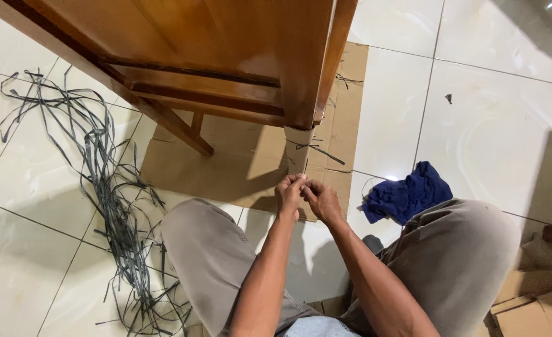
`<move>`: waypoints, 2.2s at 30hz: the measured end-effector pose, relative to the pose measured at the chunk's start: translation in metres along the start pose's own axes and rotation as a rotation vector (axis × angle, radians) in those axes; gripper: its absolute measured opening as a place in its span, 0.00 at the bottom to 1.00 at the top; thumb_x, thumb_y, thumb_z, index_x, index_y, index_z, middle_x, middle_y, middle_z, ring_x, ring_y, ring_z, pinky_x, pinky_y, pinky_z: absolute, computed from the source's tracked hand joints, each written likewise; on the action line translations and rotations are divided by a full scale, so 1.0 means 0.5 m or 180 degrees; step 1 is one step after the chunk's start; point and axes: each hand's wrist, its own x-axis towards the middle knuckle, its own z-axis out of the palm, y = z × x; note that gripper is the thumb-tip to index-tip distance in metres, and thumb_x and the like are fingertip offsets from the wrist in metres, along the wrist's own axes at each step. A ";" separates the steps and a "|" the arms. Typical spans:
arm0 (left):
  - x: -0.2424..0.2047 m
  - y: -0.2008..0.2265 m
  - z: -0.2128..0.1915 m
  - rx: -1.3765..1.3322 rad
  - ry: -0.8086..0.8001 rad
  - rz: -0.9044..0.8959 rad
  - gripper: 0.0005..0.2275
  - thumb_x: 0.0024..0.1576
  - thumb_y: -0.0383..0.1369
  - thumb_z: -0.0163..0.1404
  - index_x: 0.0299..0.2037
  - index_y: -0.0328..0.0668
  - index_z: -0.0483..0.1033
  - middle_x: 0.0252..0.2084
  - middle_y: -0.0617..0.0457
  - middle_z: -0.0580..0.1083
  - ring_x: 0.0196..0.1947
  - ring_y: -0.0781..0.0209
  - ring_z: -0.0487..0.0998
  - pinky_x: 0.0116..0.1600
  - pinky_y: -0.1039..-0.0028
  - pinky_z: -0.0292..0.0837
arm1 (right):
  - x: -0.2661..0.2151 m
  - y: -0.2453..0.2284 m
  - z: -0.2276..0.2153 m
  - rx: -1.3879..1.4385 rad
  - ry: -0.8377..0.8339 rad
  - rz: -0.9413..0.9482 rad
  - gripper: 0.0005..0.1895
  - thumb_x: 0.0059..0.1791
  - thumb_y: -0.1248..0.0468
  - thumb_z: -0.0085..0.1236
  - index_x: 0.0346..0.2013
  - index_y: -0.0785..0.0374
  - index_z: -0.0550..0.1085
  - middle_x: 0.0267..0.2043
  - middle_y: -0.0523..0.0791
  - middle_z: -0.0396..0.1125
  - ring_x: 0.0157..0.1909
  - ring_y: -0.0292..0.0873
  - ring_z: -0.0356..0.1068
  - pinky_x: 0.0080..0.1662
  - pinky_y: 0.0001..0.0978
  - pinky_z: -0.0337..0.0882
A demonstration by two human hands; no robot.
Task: Wrapping wooden chair legs with cardboard and securing them with plastic ties
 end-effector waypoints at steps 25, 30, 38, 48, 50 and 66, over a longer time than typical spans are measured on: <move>0.025 -0.058 -0.017 0.0914 -0.0138 0.0457 0.12 0.52 0.23 0.49 0.36 0.46 0.86 0.34 0.48 0.81 0.40 0.58 0.81 0.49 0.69 0.76 | 0.082 -0.069 -0.028 -0.0967 0.0308 -0.0577 0.10 0.47 0.55 0.58 0.40 0.46 0.82 0.37 0.41 0.79 0.42 0.49 0.79 0.46 0.49 0.76; -0.002 -0.018 -0.016 0.1242 -0.0143 0.0666 0.13 0.50 0.20 0.49 0.36 0.44 0.86 0.33 0.47 0.82 0.38 0.57 0.83 0.47 0.67 0.78 | 0.079 -0.082 -0.035 -0.1113 0.0283 -0.0712 0.09 0.49 0.58 0.58 0.41 0.48 0.82 0.37 0.46 0.78 0.44 0.56 0.78 0.47 0.49 0.76; 0.016 0.014 -0.016 0.1081 0.0145 0.0808 0.07 0.51 0.24 0.58 0.39 0.41 0.84 0.29 0.53 0.79 0.31 0.64 0.76 0.41 0.70 0.74 | 0.063 -0.068 -0.047 -0.1256 0.0448 -0.1447 0.08 0.50 0.61 0.56 0.42 0.49 0.79 0.32 0.48 0.69 0.36 0.60 0.75 0.40 0.52 0.76; 0.055 -0.020 -0.011 0.1949 0.0274 0.0732 0.04 0.52 0.40 0.59 0.33 0.57 0.86 0.23 0.60 0.79 0.27 0.66 0.79 0.36 0.72 0.74 | 0.045 -0.036 -0.026 -0.1335 0.0675 -0.1671 0.13 0.49 0.64 0.54 0.47 0.47 0.75 0.31 0.47 0.62 0.34 0.60 0.73 0.38 0.53 0.75; 0.021 0.015 0.003 0.1506 0.0205 0.0623 0.05 0.53 0.38 0.58 0.32 0.51 0.84 0.23 0.59 0.76 0.28 0.66 0.75 0.36 0.72 0.71 | 0.032 -0.047 -0.029 -0.1284 0.0714 -0.1640 0.12 0.49 0.65 0.53 0.46 0.48 0.74 0.31 0.47 0.62 0.34 0.60 0.72 0.37 0.53 0.75; 0.018 0.025 0.008 0.1066 0.0153 0.0461 0.08 0.51 0.38 0.57 0.28 0.43 0.81 0.25 0.53 0.73 0.32 0.61 0.72 0.40 0.68 0.69 | 0.029 -0.061 -0.043 -0.1185 0.0540 -0.1640 0.13 0.49 0.67 0.56 0.47 0.51 0.75 0.32 0.48 0.73 0.40 0.59 0.76 0.43 0.53 0.76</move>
